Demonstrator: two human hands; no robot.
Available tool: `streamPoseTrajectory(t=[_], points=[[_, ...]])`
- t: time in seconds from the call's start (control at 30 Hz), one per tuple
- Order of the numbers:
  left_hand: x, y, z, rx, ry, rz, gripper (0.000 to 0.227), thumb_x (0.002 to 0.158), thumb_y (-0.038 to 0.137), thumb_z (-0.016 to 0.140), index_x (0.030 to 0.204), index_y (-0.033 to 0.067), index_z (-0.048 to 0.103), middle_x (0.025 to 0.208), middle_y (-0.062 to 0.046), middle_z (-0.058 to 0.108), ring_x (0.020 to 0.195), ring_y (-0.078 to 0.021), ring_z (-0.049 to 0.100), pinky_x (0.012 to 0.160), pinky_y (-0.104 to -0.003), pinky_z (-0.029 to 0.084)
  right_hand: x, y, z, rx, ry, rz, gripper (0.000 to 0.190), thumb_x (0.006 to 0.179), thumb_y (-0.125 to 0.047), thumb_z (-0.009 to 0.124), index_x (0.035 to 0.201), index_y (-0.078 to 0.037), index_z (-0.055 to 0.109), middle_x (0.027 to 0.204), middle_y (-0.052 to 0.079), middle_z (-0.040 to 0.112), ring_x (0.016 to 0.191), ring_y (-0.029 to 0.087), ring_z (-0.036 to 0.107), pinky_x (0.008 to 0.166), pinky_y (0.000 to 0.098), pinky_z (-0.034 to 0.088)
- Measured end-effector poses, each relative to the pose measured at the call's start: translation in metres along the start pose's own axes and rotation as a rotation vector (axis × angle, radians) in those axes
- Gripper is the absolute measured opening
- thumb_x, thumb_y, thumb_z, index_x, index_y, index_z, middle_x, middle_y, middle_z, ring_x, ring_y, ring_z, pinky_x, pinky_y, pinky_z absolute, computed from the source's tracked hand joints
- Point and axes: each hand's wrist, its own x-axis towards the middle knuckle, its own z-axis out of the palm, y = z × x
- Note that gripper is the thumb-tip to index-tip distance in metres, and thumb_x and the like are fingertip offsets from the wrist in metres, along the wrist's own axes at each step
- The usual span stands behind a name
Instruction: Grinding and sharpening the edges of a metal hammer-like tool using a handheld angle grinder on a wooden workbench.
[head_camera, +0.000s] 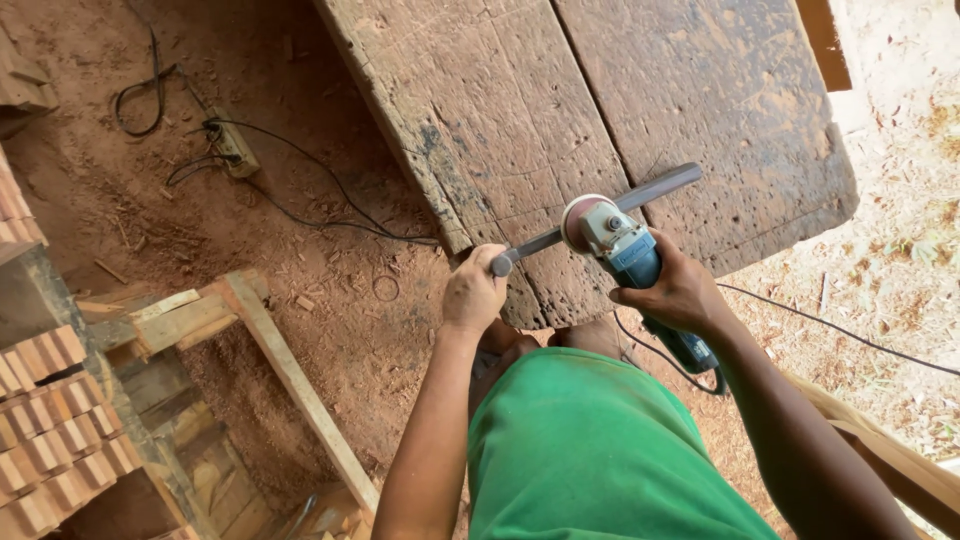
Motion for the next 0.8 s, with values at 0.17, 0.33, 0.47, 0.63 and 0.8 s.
streamPoseTrajectory(t=[0.17,0.33,0.47,0.63,0.8], points=[[-0.002,-0.006,0.006,-0.011,0.020,0.000,0.021,0.090,0.021,0.064,0.111,0.0214,0.063,0.107,-0.004,0.069,0.100,-0.0281,0.072,0.083,-0.042,0.060,0.007,0.013,-0.014,0.013,0.014,0.004,0.097,0.062,-0.040,0.089,0.150,-0.027,0.049,0.119,0.029,0.069,0.117,0.047,0.064,0.105,0.0556,0.047],[-0.002,-0.003,0.002,-0.007,0.012,0.005,0.022,0.090,0.027,0.069,0.111,0.0206,0.062,0.106,-0.005,0.069,0.098,-0.0289,0.072,0.083,-0.043,0.060,0.020,0.039,-0.026,-0.008,0.121,0.047,0.101,0.062,-0.046,0.088,0.151,-0.023,0.048,0.122,0.029,0.067,0.117,0.045,0.063,0.104,0.0553,0.048],[-0.002,0.000,0.000,-0.005,0.015,0.005,0.022,0.091,0.027,0.069,0.110,0.0196,0.062,0.105,-0.005,0.070,0.098,-0.0295,0.072,0.082,-0.043,0.060,0.015,0.034,-0.023,0.006,0.133,0.043,0.102,0.060,-0.045,0.089,0.150,-0.021,0.049,0.122,0.029,0.067,0.118,0.046,0.062,0.103,0.0558,0.047],[0.002,0.008,-0.007,-0.014,0.008,-0.005,0.020,0.092,0.027,0.068,0.110,0.0192,0.062,0.105,-0.006,0.070,0.098,-0.0298,0.072,0.082,-0.043,0.060,0.007,0.013,-0.011,-0.009,0.063,-0.001,0.100,0.061,-0.042,0.089,0.151,-0.023,0.049,0.121,0.029,0.068,0.117,0.047,0.063,0.104,0.0575,0.047],[0.000,0.016,-0.016,0.000,-0.017,-0.016,0.023,0.090,0.019,0.064,0.112,0.0198,0.062,0.107,-0.006,0.069,0.100,-0.0311,0.071,0.085,-0.044,0.060,0.004,0.012,0.005,-0.025,0.019,-0.033,0.103,0.061,-0.044,0.089,0.152,-0.027,0.045,0.122,0.030,0.067,0.118,0.048,0.063,0.106,0.0572,0.047]])
